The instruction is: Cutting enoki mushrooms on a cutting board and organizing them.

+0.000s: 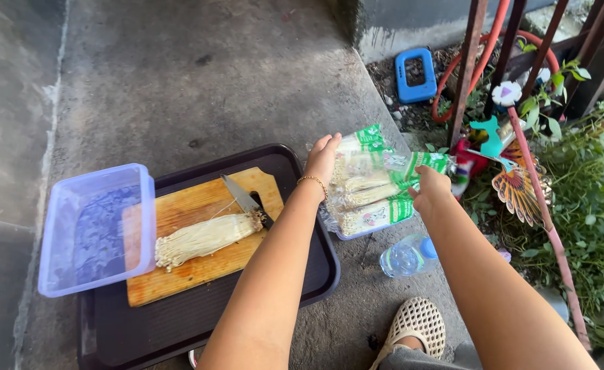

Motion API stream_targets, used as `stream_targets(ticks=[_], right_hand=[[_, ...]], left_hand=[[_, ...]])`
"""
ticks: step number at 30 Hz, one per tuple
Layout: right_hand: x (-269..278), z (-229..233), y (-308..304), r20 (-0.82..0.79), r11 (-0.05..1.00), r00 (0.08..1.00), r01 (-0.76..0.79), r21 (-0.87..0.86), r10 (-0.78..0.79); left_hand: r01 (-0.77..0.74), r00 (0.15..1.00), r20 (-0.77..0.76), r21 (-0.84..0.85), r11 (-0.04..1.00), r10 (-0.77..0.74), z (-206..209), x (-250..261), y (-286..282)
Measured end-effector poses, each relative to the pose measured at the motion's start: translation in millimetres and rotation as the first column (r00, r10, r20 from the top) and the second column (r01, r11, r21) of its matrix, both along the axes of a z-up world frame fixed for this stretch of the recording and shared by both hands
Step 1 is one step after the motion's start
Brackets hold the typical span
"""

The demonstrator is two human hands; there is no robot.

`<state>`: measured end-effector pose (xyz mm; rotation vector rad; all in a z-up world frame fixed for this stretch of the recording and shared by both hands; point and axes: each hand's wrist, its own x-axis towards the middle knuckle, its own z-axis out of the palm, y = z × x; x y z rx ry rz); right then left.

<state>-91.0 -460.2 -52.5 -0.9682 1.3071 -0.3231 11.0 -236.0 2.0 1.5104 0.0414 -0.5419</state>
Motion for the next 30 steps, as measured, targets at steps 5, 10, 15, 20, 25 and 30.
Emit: stream_targets(ticks=[5, 10, 15, 20, 25, 30], right_hand=[[16.5, -67.6, -46.4, -0.088, 0.982, 0.985, 0.133, -0.131, -0.146], [24.6, -8.3, -9.6, -0.429, 0.932, 0.897, -0.058, -0.357, -0.109], [27.3, -15.6, 24.5, -0.152, 0.456, 0.986, -0.168, -0.874, 0.071], [30.0, 25.4, 94.9, -0.152, 0.411, 0.913, -0.314, -0.856, 0.379], [38.7, 24.3, 169.5, -0.122, 0.444, 0.752, -0.504, -0.741, 0.648], [29.7, 42.8, 247.9, -0.095, 0.438, 0.545, -0.755, -0.488, 0.833]], left_hand=[[0.019, 1.0, 0.012, -0.035, 0.999, -0.019, -38.9, 10.1, -19.5], [0.012, 1.0, -0.018, -0.095, 0.995, -0.014, -21.0, 9.3, -9.5], [0.037, 0.998, 0.052, -0.109, 0.993, -0.031, -17.5, 31.7, 21.1], [-0.009, 0.998, 0.058, -0.165, 0.986, 0.018, -15.2, 58.2, 77.5], [-0.068, 0.994, 0.08, -0.118, 0.991, 0.078, -0.3, 64.0, 151.7], [-0.105, 0.979, 0.175, -0.008, 0.994, 0.105, -30.4, 72.3, 222.1]])
